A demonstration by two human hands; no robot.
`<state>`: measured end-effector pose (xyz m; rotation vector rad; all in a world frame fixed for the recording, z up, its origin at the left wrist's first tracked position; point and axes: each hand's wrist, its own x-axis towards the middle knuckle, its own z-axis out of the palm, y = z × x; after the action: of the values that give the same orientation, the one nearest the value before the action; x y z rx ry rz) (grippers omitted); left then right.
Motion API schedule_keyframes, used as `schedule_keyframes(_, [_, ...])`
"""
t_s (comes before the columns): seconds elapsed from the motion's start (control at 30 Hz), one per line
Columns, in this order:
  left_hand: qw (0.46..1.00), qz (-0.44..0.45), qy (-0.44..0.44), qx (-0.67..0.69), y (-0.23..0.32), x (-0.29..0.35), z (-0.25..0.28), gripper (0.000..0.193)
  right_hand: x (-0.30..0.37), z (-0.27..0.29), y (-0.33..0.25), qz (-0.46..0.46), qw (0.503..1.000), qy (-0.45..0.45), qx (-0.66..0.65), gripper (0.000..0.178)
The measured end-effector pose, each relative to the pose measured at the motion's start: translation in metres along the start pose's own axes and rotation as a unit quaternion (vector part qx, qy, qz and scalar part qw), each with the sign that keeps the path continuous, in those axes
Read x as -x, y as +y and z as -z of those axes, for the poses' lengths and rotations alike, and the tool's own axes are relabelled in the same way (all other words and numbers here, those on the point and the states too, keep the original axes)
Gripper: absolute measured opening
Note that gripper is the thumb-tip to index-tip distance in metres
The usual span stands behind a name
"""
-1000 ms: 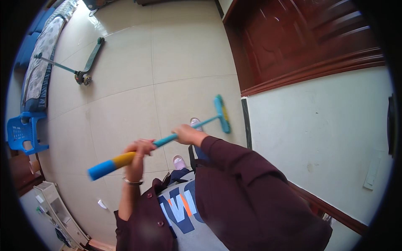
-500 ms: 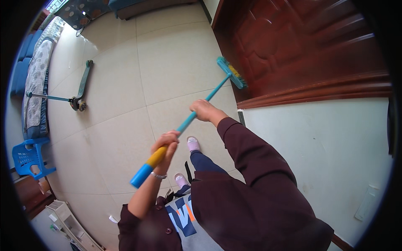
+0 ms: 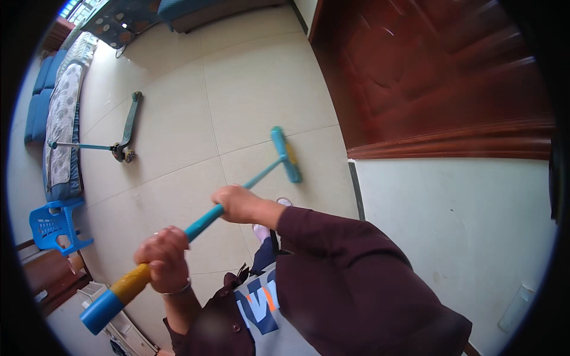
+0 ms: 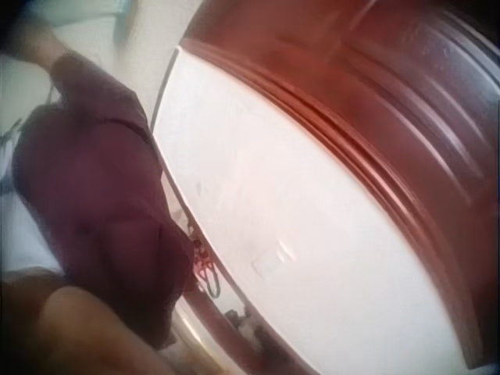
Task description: The person sweeps a tiled floor using a blue and yellow broom, moving a blue plastic chair aside to access the area underneath. They continue sweeping around furniture and a scooter, gathering small debris into a pile.
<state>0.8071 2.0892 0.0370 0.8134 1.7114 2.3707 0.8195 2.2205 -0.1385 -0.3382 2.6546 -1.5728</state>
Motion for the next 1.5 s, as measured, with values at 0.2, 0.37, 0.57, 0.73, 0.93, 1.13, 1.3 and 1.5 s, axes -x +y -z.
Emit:
schedule_keyframes(0.2, [0.982,0.184,-0.039,-0.002,-0.059,0.021,0.002,0.022,0.061,0.001,0.068,-0.096,0.991,0.037,0.089,0.007])
schedule_keyframes(0.37, [0.979,0.205,-0.003,-0.015,-0.048,0.021,0.026,0.027,0.045,-0.041,0.082,-0.071,0.996,-0.015,0.055,0.008])
schedule_keyframes(0.57, [0.994,0.099,0.008,-0.04,0.02,-0.018,0.068,0.026,-0.067,-0.063,-0.007,-0.007,0.999,-0.04,-0.004,0.014])
schedule_keyframes(0.73, [0.997,0.018,-0.061,-0.047,0.031,-0.036,0.078,0.026,-0.09,-0.039,-0.028,0.016,0.997,-0.058,0.037,0.015])
schedule_keyframes(0.93, [0.995,0.04,-0.045,0.076,0.009,-0.067,0.069,0.016,-0.087,0.024,-0.002,-0.01,0.99,-0.027,0.135,0.014])
schedule_keyframes(1.13, [0.972,0.103,-0.211,0.019,-0.063,-0.117,0.054,0.014,-0.07,0.096,0.076,-0.084,0.977,0.019,0.194,0.012])
schedule_keyframes(1.3, [0.956,0.165,-0.242,0.007,-0.142,-0.171,0.019,0.011,-0.073,0.154,0.16,-0.154,0.967,-0.012,0.205,0.012])
schedule_keyframes(1.5, [0.944,0.232,-0.227,-0.057,-0.212,-0.232,0.0,0.007,-0.117,0.191,0.23,-0.198,0.961,-0.101,0.164,0.013])
